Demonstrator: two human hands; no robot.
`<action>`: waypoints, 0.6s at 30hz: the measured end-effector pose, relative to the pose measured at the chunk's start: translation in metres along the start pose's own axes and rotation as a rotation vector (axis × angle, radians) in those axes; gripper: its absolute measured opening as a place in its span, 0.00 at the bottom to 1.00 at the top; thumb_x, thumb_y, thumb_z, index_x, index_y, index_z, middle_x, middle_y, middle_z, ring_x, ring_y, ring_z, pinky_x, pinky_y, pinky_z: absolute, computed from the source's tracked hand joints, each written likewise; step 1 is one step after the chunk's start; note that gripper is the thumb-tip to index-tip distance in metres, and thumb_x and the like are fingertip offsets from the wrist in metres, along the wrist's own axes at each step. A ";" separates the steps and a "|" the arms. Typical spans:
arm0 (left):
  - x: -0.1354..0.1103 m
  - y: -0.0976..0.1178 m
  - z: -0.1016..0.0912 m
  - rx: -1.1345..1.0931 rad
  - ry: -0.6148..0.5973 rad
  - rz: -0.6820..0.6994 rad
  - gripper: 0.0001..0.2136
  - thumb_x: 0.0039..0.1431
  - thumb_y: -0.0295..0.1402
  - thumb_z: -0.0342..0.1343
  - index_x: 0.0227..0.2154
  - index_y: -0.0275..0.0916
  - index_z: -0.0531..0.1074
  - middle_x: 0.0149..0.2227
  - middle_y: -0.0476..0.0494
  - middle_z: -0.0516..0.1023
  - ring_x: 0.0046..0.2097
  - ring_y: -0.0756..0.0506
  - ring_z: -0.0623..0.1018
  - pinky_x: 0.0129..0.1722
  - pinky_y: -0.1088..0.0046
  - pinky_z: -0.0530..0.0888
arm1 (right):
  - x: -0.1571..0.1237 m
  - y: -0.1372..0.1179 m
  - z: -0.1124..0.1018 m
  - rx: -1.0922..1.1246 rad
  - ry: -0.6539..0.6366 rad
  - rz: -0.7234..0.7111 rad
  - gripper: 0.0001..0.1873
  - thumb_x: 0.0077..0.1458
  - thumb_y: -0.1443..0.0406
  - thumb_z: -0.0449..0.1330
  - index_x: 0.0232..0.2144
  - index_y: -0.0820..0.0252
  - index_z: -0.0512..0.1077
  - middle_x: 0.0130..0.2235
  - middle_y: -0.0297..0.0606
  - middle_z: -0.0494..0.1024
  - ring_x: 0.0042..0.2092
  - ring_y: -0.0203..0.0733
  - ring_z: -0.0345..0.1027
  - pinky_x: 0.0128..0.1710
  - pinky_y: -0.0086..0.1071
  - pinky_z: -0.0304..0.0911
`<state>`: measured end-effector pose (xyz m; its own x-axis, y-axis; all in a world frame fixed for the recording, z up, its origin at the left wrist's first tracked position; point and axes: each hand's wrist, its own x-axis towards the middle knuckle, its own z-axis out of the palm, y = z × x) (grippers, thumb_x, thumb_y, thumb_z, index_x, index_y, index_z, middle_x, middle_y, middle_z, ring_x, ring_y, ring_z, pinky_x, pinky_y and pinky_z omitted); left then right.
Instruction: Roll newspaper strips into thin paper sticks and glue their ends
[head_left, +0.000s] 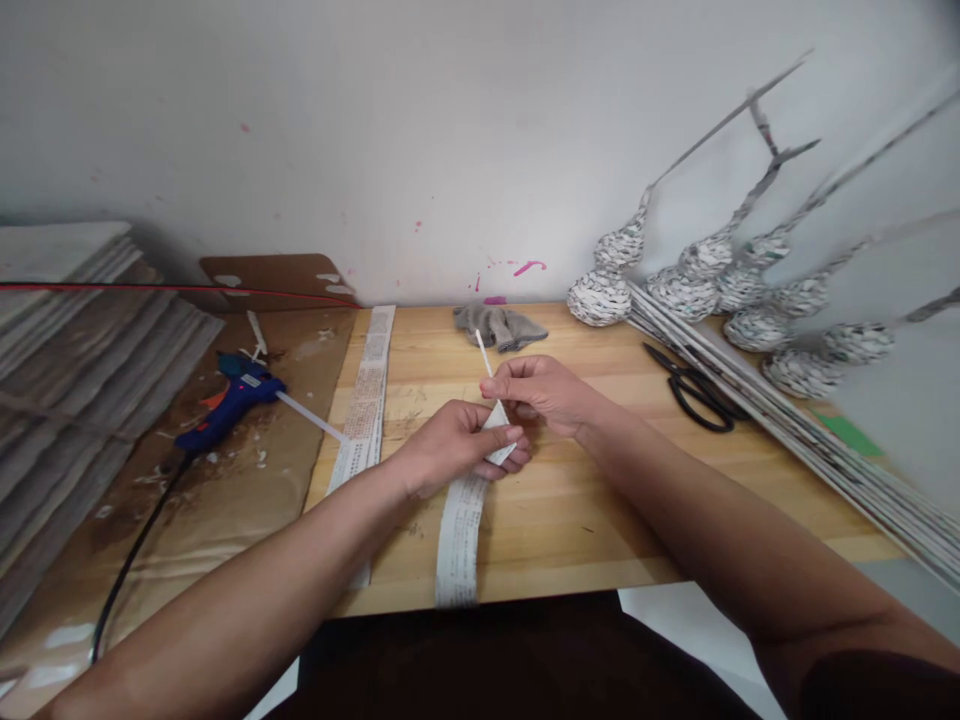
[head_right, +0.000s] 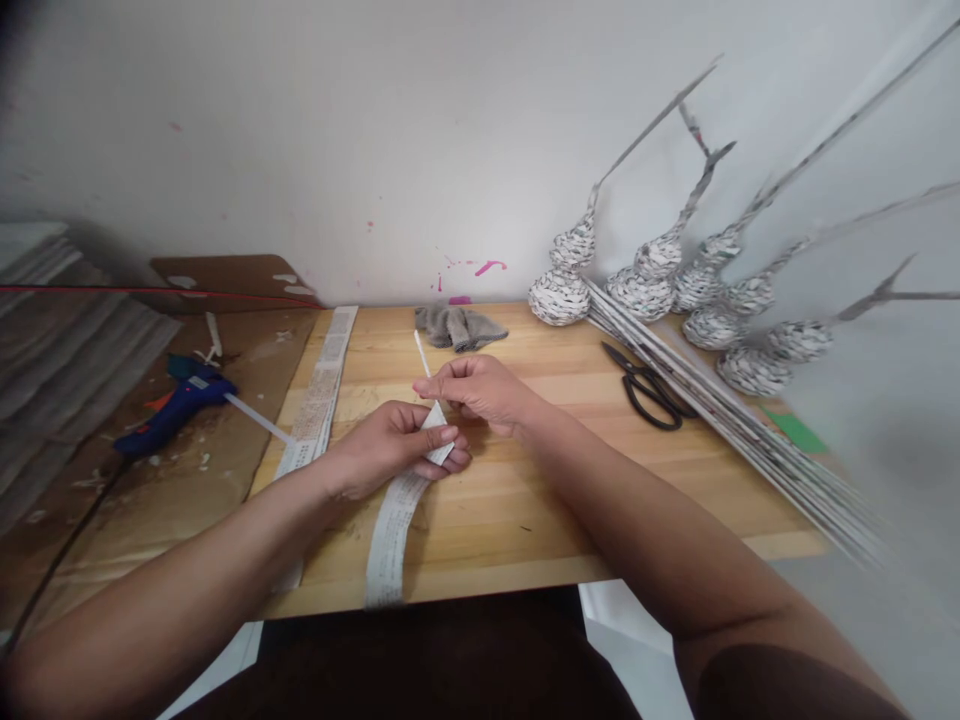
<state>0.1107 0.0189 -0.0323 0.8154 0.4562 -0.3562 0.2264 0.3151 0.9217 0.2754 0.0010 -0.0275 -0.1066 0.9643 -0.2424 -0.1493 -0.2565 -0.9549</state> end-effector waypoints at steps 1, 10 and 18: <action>0.000 0.000 0.000 -0.003 -0.007 -0.004 0.13 0.55 0.41 0.60 0.32 0.33 0.76 0.34 0.40 0.79 0.38 0.47 0.79 0.37 0.71 0.75 | 0.000 0.001 0.001 0.005 0.012 0.000 0.20 0.39 0.56 0.71 0.19 0.62 0.66 0.14 0.23 0.59 0.16 0.24 0.44 0.14 0.25 0.35; 0.001 -0.003 -0.002 -0.008 -0.024 -0.030 0.13 0.56 0.41 0.59 0.33 0.34 0.76 0.34 0.39 0.80 0.38 0.46 0.79 0.38 0.70 0.75 | -0.006 -0.007 -0.003 -0.068 -0.174 0.008 0.18 0.48 0.54 0.65 0.32 0.67 0.76 0.20 0.30 0.67 0.20 0.26 0.52 0.16 0.24 0.41; 0.001 -0.004 0.001 -0.053 -0.033 -0.025 0.14 0.57 0.41 0.58 0.35 0.33 0.75 0.34 0.39 0.80 0.38 0.46 0.80 0.38 0.70 0.74 | -0.002 -0.002 0.000 0.018 0.066 -0.024 0.20 0.40 0.57 0.71 0.19 0.63 0.66 0.16 0.25 0.59 0.18 0.25 0.46 0.16 0.24 0.38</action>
<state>0.1106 0.0174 -0.0360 0.8274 0.4201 -0.3727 0.2187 0.3703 0.9028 0.2759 -0.0001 -0.0248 -0.0378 0.9722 -0.2312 -0.1689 -0.2343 -0.9574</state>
